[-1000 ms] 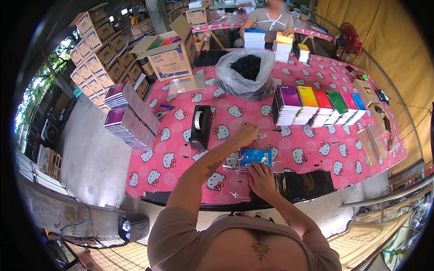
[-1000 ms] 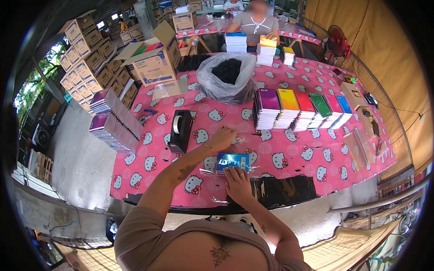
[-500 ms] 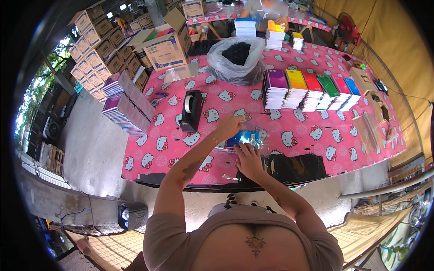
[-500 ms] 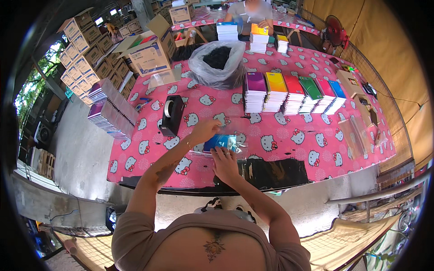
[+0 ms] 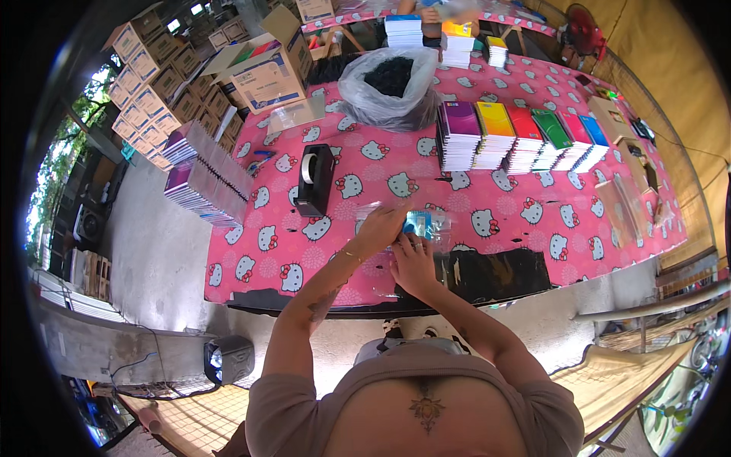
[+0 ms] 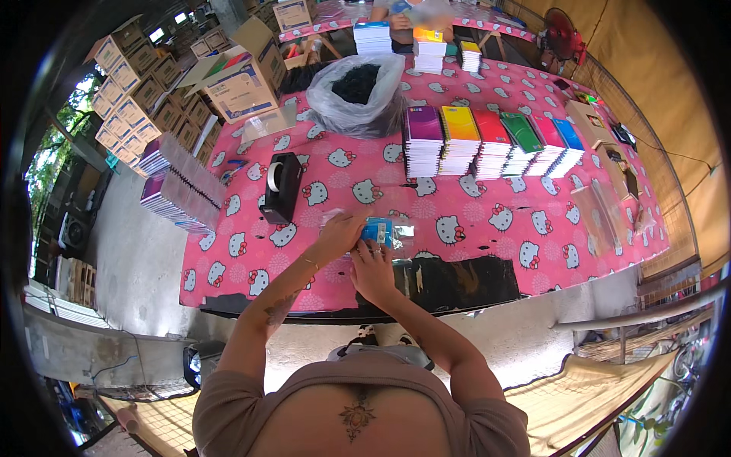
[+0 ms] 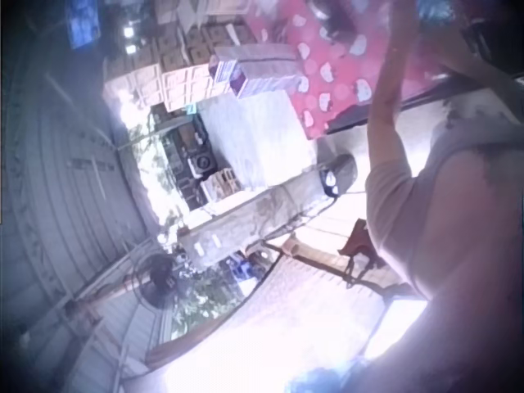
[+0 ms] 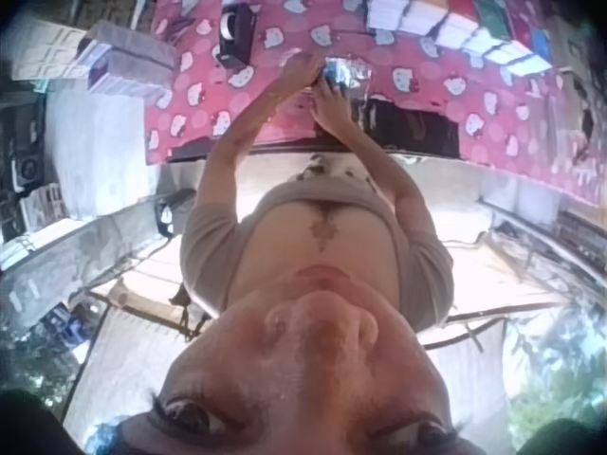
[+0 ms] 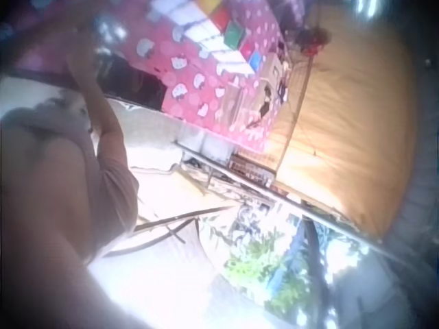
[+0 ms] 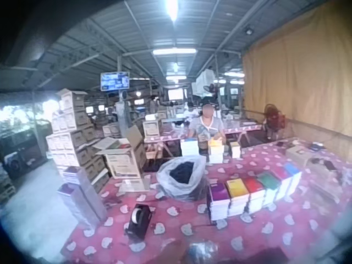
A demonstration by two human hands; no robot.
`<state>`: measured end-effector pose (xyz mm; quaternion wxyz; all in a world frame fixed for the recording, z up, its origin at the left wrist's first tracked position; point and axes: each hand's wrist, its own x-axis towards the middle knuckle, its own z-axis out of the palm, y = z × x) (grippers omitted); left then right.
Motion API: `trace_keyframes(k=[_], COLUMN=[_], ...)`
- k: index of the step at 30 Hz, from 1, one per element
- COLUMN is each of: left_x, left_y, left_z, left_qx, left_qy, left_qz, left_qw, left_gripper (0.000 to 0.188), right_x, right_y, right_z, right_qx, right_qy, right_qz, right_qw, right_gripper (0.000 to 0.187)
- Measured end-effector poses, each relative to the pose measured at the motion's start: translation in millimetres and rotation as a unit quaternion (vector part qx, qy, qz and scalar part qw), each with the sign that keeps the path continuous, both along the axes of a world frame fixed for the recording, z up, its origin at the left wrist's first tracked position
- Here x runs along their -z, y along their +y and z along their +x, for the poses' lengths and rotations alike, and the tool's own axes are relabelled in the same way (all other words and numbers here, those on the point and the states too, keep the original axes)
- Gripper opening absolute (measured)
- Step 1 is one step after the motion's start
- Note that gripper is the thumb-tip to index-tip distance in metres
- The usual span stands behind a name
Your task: The person picks up notebooks of various colors from the table, stacks them, places a stack into a plastic sleeve, and seals it with tape.
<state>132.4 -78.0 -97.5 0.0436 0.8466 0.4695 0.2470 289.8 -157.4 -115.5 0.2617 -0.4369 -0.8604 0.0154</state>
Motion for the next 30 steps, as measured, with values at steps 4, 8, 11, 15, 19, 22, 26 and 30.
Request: trace_keyframes(k=[4,8,11,15,19,22,26,30], left_x=[9.5,-10.3,-5.5,3.1,-3.9,-17.6,10.6,7.7], left_y=[-2.4,-5.4,-11.7,-30.6,-33.1,-25.3,-35.7,-34.8], left_z=[-13.4,-4.2,1.1,10.3,8.1,5.5,3.1,1.5], left_qx=[0.024,-0.003,-0.004,-0.026,-0.056,-0.047,-0.028,-0.028], left_qy=[-0.043,-0.070,-0.061,-0.003,-0.139,-0.139,-0.049,-0.039], left_qz=[0.030,-0.042,-0.043,0.045,-0.169,-0.210,-0.022,-0.115], left_qw=[0.998,0.997,0.997,0.999,0.974,0.967,0.998,0.992], left_gripper=[0.021,0.016,0.014,0.018,0.020,0.023,0.027,0.039], right_x=[0.4,2.8,6.1,19.9,6.5,16.4,-14.5,-12.4], right_y=[-0.3,1.7,-1.3,0.9,8.5,21.0,20.5,30.6], right_z=[-3.6,-5.7,-5.4,-7.2,-6.9,5.0,18.6,30.9], right_qx=[0.003,0.011,0.012,0.008,0.008,0.035,0.062,0.026], right_qy=[-0.006,-0.005,-0.025,-0.058,0.008,0.339,0.115,-0.092], right_qz=[-0.006,-0.011,-0.009,0.011,-0.080,-0.220,-0.049,0.101], right_qw=[1.000,1.000,1.000,0.998,0.997,0.914,0.990,0.990], right_gripper=[0.055,0.057,0.057,0.057,0.055,0.053,0.052,0.041])
